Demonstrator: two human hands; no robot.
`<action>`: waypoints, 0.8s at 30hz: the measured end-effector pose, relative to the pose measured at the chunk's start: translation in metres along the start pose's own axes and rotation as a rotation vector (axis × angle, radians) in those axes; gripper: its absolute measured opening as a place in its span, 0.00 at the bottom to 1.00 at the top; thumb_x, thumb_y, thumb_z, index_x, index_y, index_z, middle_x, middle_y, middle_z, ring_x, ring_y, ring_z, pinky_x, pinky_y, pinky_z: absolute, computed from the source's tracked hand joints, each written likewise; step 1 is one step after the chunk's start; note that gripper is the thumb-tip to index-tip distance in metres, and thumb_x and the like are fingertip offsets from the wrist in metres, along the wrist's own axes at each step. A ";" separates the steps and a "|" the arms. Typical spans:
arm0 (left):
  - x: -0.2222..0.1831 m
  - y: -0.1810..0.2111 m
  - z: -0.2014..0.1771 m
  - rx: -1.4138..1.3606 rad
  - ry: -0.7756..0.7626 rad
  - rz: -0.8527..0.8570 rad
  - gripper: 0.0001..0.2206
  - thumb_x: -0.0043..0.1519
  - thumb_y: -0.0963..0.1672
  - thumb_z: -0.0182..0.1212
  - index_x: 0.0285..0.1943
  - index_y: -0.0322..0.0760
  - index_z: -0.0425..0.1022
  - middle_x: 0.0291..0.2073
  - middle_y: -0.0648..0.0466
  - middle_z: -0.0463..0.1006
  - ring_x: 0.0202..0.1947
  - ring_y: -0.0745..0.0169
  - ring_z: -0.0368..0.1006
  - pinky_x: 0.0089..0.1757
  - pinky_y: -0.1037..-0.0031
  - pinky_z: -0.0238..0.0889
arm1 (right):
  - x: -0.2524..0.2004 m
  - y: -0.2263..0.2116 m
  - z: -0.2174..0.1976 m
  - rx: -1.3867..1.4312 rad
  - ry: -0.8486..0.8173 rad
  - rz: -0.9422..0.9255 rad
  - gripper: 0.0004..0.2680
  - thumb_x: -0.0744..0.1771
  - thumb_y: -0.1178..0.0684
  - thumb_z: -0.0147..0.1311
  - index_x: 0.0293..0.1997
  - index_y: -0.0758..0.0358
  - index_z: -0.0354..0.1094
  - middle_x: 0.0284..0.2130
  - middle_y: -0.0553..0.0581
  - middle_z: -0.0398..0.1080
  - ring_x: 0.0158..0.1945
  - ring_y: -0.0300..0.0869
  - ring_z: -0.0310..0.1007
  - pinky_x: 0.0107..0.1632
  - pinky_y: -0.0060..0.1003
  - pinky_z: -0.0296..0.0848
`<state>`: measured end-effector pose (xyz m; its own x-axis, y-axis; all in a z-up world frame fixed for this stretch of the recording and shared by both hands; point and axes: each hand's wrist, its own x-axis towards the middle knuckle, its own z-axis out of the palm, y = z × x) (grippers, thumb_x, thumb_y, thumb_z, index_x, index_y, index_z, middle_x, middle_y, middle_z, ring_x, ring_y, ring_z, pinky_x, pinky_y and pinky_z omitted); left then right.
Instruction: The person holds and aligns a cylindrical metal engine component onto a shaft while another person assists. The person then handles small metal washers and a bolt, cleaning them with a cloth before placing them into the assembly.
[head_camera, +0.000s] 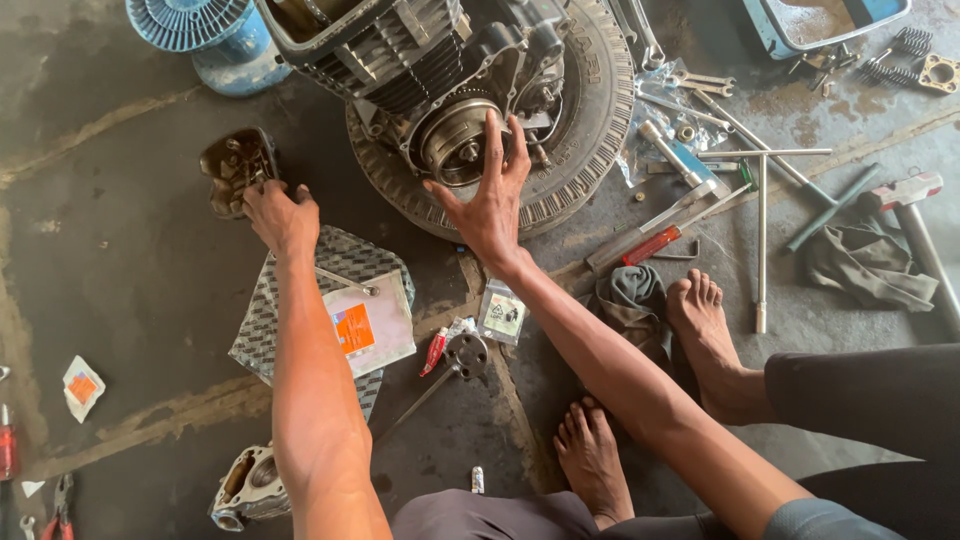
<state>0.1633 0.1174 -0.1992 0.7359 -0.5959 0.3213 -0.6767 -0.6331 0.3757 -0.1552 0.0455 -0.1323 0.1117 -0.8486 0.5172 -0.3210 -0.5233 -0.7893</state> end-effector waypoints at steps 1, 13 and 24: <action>-0.001 0.001 0.000 -0.004 0.001 0.003 0.15 0.63 0.46 0.67 0.50 0.29 0.76 0.56 0.38 0.65 0.59 0.36 0.62 0.52 0.50 0.63 | -0.001 0.001 -0.002 0.002 -0.005 -0.013 0.47 0.58 0.47 0.79 0.79 0.46 0.32 0.74 0.71 0.35 0.76 0.66 0.41 0.72 0.60 0.60; -0.008 0.106 -0.026 -0.480 -0.211 0.662 0.57 0.50 0.66 0.68 0.82 0.34 0.49 0.77 0.35 0.54 0.79 0.34 0.52 0.74 0.47 0.53 | 0.002 0.035 -0.027 0.396 -0.125 0.249 0.39 0.67 0.35 0.62 0.82 0.58 0.35 0.78 0.72 0.45 0.78 0.60 0.54 0.73 0.58 0.67; -0.027 0.133 -0.014 -0.401 -0.197 0.734 0.75 0.43 0.67 0.83 0.83 0.28 0.28 0.79 0.25 0.33 0.80 0.23 0.31 0.75 0.40 0.40 | -0.007 0.003 -0.014 0.498 -0.124 0.305 0.41 0.67 0.43 0.66 0.81 0.46 0.24 0.72 0.75 0.56 0.71 0.59 0.65 0.65 0.52 0.69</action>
<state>0.0539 0.0562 -0.1454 0.0720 -0.8849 0.4602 -0.8945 0.1468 0.4223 -0.1704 0.0508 -0.1334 0.2026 -0.9532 0.2242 0.1201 -0.2031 -0.9718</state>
